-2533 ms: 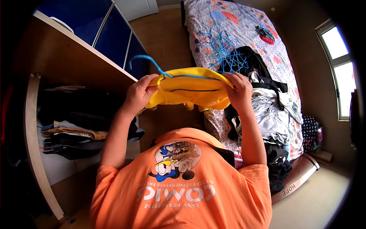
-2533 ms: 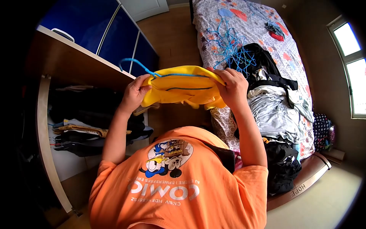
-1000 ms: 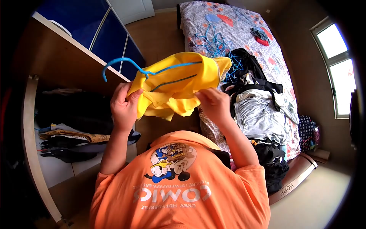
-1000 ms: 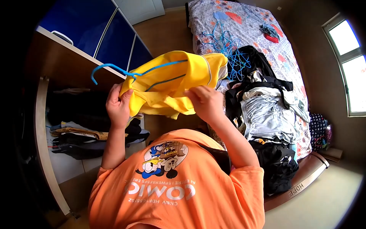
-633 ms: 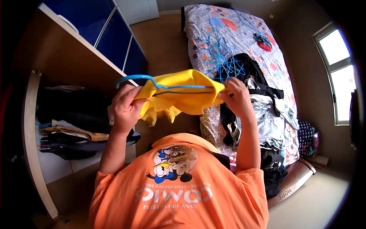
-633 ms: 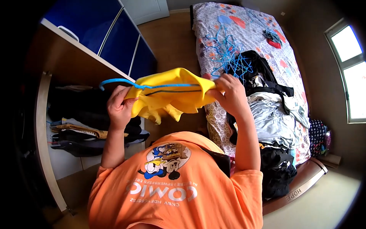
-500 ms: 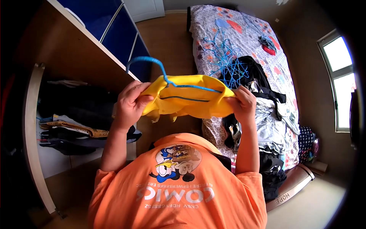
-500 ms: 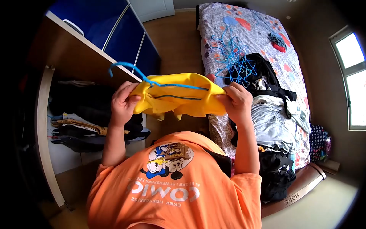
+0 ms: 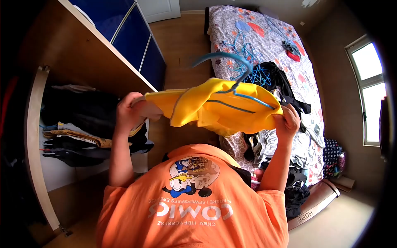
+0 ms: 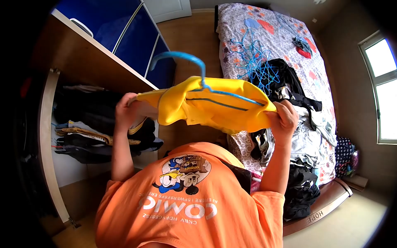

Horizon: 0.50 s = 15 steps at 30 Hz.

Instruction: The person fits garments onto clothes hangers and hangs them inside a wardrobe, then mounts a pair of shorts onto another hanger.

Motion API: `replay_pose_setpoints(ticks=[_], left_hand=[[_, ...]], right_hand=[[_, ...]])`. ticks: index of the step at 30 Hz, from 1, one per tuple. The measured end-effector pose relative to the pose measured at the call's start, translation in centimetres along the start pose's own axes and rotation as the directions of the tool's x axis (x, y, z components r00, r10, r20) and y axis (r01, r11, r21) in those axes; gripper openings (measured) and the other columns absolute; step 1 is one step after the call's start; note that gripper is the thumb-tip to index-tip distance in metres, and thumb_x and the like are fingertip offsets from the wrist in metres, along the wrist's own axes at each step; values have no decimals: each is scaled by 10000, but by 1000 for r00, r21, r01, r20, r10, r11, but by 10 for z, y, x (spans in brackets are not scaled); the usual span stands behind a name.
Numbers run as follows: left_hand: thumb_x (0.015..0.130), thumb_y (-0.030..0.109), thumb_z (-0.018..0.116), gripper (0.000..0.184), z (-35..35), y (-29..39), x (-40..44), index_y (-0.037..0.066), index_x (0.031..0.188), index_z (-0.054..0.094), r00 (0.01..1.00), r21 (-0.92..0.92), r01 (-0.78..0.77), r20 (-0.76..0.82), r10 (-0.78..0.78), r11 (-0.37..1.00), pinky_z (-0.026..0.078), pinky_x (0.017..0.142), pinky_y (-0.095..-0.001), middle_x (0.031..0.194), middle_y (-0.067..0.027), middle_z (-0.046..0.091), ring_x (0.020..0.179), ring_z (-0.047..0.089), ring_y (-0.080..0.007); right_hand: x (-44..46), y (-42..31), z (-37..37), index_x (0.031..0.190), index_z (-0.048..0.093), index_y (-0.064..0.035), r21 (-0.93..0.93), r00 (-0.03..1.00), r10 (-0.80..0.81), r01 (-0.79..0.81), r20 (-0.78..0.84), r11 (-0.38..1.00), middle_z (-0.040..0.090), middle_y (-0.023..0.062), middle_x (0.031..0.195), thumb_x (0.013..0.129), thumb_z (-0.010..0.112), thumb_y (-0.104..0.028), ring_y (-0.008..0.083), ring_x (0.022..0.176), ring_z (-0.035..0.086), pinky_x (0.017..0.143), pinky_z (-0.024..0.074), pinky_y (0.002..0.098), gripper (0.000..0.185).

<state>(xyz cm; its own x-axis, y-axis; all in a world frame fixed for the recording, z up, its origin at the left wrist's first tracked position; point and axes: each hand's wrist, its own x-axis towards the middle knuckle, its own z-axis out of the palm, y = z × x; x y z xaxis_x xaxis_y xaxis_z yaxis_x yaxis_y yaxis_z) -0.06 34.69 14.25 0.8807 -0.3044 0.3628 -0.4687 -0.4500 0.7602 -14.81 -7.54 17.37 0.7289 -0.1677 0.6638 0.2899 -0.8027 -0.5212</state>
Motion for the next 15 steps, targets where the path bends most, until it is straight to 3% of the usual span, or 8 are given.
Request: replay_pose_setpoints(ticks=[3,4,6,9,11,13,14,15], left_hand=[[782,-9,625,114,-17,-2,3,30,888,611,974,4,-45,-222,45,999,481,682,-265,816,-66,632,741,611,-172],[768,-22,628,142,-23,1,4,34,898,614,972,131,-134,-174,155,982,487,671,-276,800,-77,621,722,611,-208],[753,-19,646,160,-20,3,3,36,900,616,981,208,-138,-108,163,968,489,667,-286,787,-78,610,716,608,-226],[717,6,692,247,-18,9,-1,49,951,627,998,363,-67,42,56,929,484,727,-311,860,-95,577,806,590,-265],[755,22,685,307,-17,32,2,48,1050,607,988,325,-139,-23,155,935,451,829,-309,1006,-94,548,976,552,-248],[739,31,698,366,-30,67,1,-11,1081,575,927,290,-350,-34,375,891,450,847,-344,1071,-133,535,989,535,-274],[766,0,666,296,-34,91,-8,-38,1047,582,883,169,-434,-116,455,885,483,797,-323,1070,-151,551,944,560,-272],[794,-27,635,160,-32,116,-32,-36,946,586,791,102,-503,-346,505,858,510,720,-300,1043,-159,566,862,578,-240]], right_hand=[[-5,5,-6,793,632,15,-76,999,32,-34,-32,997,488,66,623,673,717,-78,177,521,486,481,367,273,173],[-6,5,-8,794,633,17,-96,1000,25,-26,-11,995,494,67,622,680,719,-73,174,526,492,486,373,272,169],[-9,3,-4,796,634,16,-55,999,23,-24,-33,998,495,66,620,683,720,-76,170,525,492,486,373,271,170],[-10,-3,2,805,635,16,-14,998,25,-26,-56,1000,490,63,613,691,721,-86,160,520,485,481,367,271,176],[-9,-7,4,811,637,10,-22,999,40,-40,-30,999,486,60,608,695,717,-85,160,513,477,476,359,272,170],[-8,-8,5,804,641,-8,-46,999,37,-38,-35,998,482,58,604,672,716,-78,177,505,471,472,359,285,167],[-7,-10,6,798,643,-15,-90,1000,2,-4,-22,996,482,59,603,658,714,-80,188,504,473,472,364,293,170],[-6,-11,6,793,644,-22,-134,1000,-29,28,-8,991,482,60,603,644,713,-83,199,503,475,472,370,302,174]])
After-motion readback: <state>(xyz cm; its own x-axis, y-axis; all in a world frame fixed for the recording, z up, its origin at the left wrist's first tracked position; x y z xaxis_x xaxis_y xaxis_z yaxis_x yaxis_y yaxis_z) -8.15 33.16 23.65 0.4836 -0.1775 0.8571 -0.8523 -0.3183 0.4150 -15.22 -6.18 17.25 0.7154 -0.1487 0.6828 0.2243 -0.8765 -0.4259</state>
